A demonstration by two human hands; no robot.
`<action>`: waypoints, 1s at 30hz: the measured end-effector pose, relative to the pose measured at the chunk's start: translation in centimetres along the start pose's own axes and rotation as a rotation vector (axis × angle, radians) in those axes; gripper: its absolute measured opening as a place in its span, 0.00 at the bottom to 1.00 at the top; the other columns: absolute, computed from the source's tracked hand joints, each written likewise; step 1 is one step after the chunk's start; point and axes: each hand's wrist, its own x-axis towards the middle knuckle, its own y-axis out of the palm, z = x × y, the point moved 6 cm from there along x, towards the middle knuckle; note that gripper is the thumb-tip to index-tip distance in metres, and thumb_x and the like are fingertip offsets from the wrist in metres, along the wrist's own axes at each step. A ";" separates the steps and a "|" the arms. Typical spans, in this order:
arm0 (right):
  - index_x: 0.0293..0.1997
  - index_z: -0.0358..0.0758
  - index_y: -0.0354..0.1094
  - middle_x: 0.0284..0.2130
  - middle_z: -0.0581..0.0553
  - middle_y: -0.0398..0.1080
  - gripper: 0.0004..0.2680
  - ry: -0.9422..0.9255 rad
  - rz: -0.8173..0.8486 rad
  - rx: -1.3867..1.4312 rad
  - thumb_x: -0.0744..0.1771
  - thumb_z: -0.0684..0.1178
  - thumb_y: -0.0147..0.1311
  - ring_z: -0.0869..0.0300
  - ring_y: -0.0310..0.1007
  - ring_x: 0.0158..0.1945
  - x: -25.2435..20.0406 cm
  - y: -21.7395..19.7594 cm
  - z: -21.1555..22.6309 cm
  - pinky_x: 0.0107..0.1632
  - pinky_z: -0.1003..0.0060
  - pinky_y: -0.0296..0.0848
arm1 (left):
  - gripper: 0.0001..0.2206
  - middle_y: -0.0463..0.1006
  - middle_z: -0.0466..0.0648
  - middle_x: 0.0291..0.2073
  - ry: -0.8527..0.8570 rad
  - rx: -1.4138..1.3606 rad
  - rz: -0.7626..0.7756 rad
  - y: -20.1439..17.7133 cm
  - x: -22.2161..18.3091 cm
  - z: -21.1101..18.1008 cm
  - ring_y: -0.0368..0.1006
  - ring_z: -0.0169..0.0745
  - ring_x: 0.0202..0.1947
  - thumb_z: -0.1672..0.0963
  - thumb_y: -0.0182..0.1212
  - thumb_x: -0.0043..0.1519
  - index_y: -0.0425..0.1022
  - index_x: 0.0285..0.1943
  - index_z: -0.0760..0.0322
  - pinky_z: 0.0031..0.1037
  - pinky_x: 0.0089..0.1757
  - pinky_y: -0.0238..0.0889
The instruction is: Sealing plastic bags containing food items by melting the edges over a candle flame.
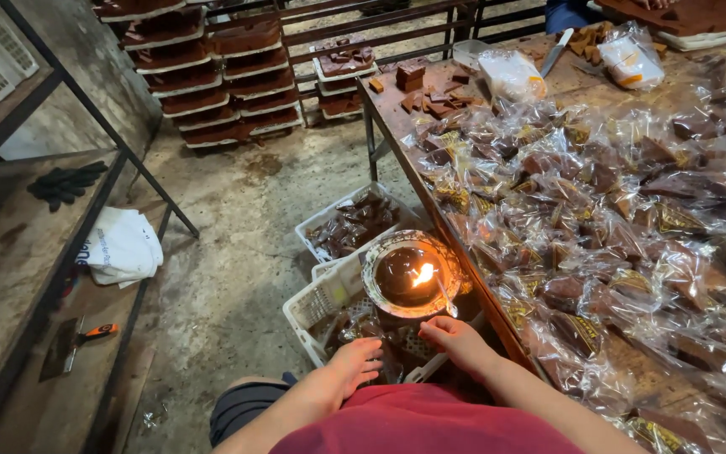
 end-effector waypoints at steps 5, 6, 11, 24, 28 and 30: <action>0.32 0.41 0.70 0.26 0.49 0.69 0.11 -0.005 0.028 0.007 0.68 0.55 0.56 0.64 0.60 0.30 0.0 0.1 -0.1 0.36 0.70 0.59 | 0.28 0.65 0.55 0.73 0.027 0.010 0.024 -0.3 0.4 0.2 0.64 0.58 0.71 0.51 0.58 0.66 0.60 0.76 0.59 0.45 0.65 0.60; 0.32 0.41 0.70 0.26 0.49 0.69 0.11 -0.005 0.029 0.006 0.68 0.55 0.56 0.64 0.60 0.30 0.0 0.2 0.0 0.36 0.70 0.59 | 0.28 0.65 0.55 0.73 0.028 0.008 0.023 -0.3 0.5 0.3 0.64 0.58 0.71 0.51 0.58 0.66 0.60 0.76 0.59 0.45 0.65 0.60; 0.33 0.41 0.72 0.26 0.50 0.68 0.10 -0.027 0.021 0.034 0.67 0.56 0.57 0.65 0.60 0.30 0.5 0.2 -0.8 0.36 0.70 0.58 | 0.30 0.67 0.56 0.71 0.030 0.035 0.003 0.1 -0.6 -0.2 0.66 0.57 0.69 0.51 0.58 0.66 0.57 0.77 0.61 0.42 0.63 0.62; 0.32 0.41 0.70 0.26 0.50 0.69 0.09 -0.016 0.013 0.024 0.68 0.54 0.57 0.64 0.61 0.30 -0.1 -0.3 0.7 0.37 0.69 0.59 | 0.32 0.67 0.56 0.72 0.047 0.027 0.027 -0.5 0.9 0.5 0.65 0.57 0.70 0.49 0.59 0.65 0.57 0.77 0.60 0.44 0.64 0.61; 0.35 0.41 0.79 0.32 0.49 0.79 0.10 -0.178 -0.248 -0.129 0.66 0.55 0.57 0.62 0.75 0.38 -1.4 -3.6 4.3 0.48 0.67 0.71 | 0.29 0.68 0.58 0.70 0.056 0.015 0.024 -0.7 0.9 0.6 0.67 0.58 0.69 0.49 0.60 0.64 0.63 0.75 0.59 0.44 0.63 0.62; 0.36 0.41 0.78 0.32 0.49 0.79 0.10 -0.208 -0.341 -0.139 0.66 0.56 0.57 0.61 0.74 0.39 -1.2 -6.0 4.6 0.49 0.66 0.69 | 0.29 0.68 0.57 0.71 0.060 0.029 0.024 -0.7 0.6 0.5 0.67 0.58 0.68 0.49 0.59 0.64 0.62 0.75 0.59 0.43 0.62 0.63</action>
